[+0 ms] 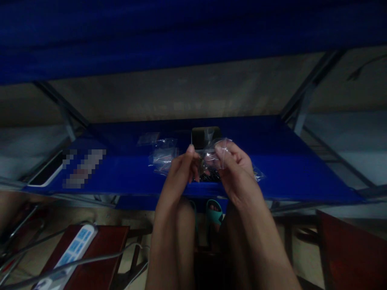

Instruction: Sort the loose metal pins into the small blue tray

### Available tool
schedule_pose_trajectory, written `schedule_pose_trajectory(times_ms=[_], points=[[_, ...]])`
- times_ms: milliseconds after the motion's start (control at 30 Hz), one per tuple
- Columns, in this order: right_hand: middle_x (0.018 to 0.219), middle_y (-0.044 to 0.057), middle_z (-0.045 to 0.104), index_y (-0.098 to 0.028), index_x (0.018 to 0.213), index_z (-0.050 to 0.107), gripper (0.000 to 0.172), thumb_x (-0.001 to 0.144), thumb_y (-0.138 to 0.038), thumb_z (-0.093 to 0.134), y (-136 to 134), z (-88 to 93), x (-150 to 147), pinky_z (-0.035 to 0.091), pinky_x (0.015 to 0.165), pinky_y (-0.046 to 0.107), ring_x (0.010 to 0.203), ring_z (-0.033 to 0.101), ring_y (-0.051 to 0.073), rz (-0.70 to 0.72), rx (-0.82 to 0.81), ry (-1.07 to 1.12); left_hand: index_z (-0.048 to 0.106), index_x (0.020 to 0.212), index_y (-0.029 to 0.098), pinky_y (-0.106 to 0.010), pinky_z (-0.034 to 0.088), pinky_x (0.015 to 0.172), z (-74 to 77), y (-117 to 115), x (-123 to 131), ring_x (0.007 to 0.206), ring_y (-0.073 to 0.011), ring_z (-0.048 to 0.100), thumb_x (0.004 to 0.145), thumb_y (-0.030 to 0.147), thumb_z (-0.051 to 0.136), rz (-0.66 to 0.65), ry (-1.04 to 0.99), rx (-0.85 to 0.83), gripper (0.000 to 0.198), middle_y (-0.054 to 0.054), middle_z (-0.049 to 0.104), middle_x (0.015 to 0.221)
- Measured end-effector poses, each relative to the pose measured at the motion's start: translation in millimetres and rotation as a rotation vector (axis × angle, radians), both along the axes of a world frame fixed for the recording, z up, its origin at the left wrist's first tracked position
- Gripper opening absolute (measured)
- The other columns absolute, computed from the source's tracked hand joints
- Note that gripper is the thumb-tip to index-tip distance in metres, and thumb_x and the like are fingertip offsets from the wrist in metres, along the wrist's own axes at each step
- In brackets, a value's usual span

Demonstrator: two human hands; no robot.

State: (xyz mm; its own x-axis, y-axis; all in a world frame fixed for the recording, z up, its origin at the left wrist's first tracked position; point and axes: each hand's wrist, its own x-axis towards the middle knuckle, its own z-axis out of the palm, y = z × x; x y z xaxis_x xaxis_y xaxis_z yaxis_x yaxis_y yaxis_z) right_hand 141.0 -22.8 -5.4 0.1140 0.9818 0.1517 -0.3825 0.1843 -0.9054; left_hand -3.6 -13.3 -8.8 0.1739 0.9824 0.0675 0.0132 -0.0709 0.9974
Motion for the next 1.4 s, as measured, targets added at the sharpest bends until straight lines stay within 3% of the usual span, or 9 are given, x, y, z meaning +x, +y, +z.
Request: schedule_pose_trajectory(times_ms=[167,367,567,700,867,1000,1100,1233,1400], points=[[0.078,-0.001,0.073,-0.024,0.094,0.064,0.030,0.082,-0.046,0.080,4.2,-9.9,3.0,0.059,0.072,0.031,0.072,0.071,0.016,-0.044,-0.002,-0.127,0.060,0.079,0.022,-0.022,0.030,0.043,0.2,0.6,-7.8,0.045,-0.0094,0.047,0.096,0.053,0.066,0.133,-0.106,0.012,0.036,0.004,0.055,0.054],[0.061,-0.003,0.067,-0.021,0.093,0.064,0.028,0.083,-0.044,0.078,9.7,-26.6,0.5,0.047,0.057,0.027,0.056,0.061,0.014,-0.124,0.020,-0.290,0.059,0.072,0.021,-0.022,0.032,0.043,-8.3,10.3,-15.3,0.045,-0.0085,0.044,0.091,0.052,0.072,0.292,-0.089,0.063,0.038,0.005,0.054,0.054],[0.066,0.000,0.069,-0.019,0.091,0.071,0.025,0.092,-0.044,0.071,8.5,-30.2,6.4,0.042,0.060,0.027,0.059,0.060,0.014,-0.167,0.020,-0.549,0.060,0.071,0.021,-0.023,0.032,0.044,-11.9,12.4,-15.5,0.047,-0.0090,0.044,0.091,0.047,0.074,0.405,-0.056,0.160,0.035,0.005,0.053,0.055],[0.075,0.003,0.074,-0.020,0.081,0.076,0.030,0.096,-0.043,0.064,7.8,-28.8,16.4,0.041,0.062,0.028,0.065,0.063,0.015,-0.216,0.059,-0.764,0.063,0.074,0.021,-0.023,0.035,0.045,-14.5,13.5,-16.9,0.047,-0.0096,0.048,0.092,0.043,0.072,0.419,0.018,0.192,0.030,0.004,0.056,0.055],[0.076,0.004,0.075,-0.020,0.083,0.079,0.026,0.094,-0.040,0.065,8.3,-29.0,18.8,0.041,0.060,0.027,0.064,0.065,0.016,-0.253,0.059,-0.867,0.067,0.085,0.020,-0.023,0.040,0.048,-19.0,15.7,-19.2,0.050,-0.0107,0.053,0.091,0.042,0.072,0.388,0.069,0.192,0.023,0.003,0.062,0.061],[0.077,0.002,0.076,-0.020,0.096,0.078,0.017,0.092,-0.031,0.066,8.0,-28.5,16.6,0.042,0.063,0.027,0.067,0.066,0.016,-0.266,0.029,-0.953,0.068,0.087,0.020,-0.023,0.039,0.047,-21.9,16.7,-20.7,0.050,-0.0110,0.054,0.091,0.039,0.070,0.409,0.139,0.211,0.019,0.003,0.062,0.063],[0.079,0.001,0.076,-0.022,0.110,0.077,0.022,0.092,-0.027,0.067,6.3,-27.1,16.0,0.042,0.065,0.027,0.070,0.067,0.016,-0.276,0.031,-1.029,0.070,0.087,0.021,-0.025,0.041,0.050,-23.4,17.1,-21.2,0.052,-0.0120,0.055,0.091,0.037,0.070,0.461,0.281,0.247,0.017,0.001,0.066,0.068],[0.082,0.000,0.077,-0.026,0.101,0.079,0.015,0.093,-0.025,0.067,3.8,-25.9,16.5,0.041,0.067,0.028,0.073,0.069,0.017,-0.240,0.009,-1.130,0.073,0.087,0.022,-0.026,0.043,0.053,-23.9,17.5,-19.9,0.055,-0.0135,0.058,0.091,0.037,0.070,0.461,0.388,0.273,0.016,0.000,0.071,0.071],[0.084,0.000,0.077,-0.024,0.101,0.077,0.013,0.093,-0.021,0.067,4.2,-25.8,16.9,0.039,0.067,0.029,0.075,0.070,0.019,-0.238,-0.007,-1.219,0.075,0.087,0.022,-0.026,0.045,0.057,-20.4,16.3,-16.6,0.061,-0.0142,0.060,0.092,0.038,0.071,0.439,0.383,0.331,0.017,-0.003,0.074,0.081]])
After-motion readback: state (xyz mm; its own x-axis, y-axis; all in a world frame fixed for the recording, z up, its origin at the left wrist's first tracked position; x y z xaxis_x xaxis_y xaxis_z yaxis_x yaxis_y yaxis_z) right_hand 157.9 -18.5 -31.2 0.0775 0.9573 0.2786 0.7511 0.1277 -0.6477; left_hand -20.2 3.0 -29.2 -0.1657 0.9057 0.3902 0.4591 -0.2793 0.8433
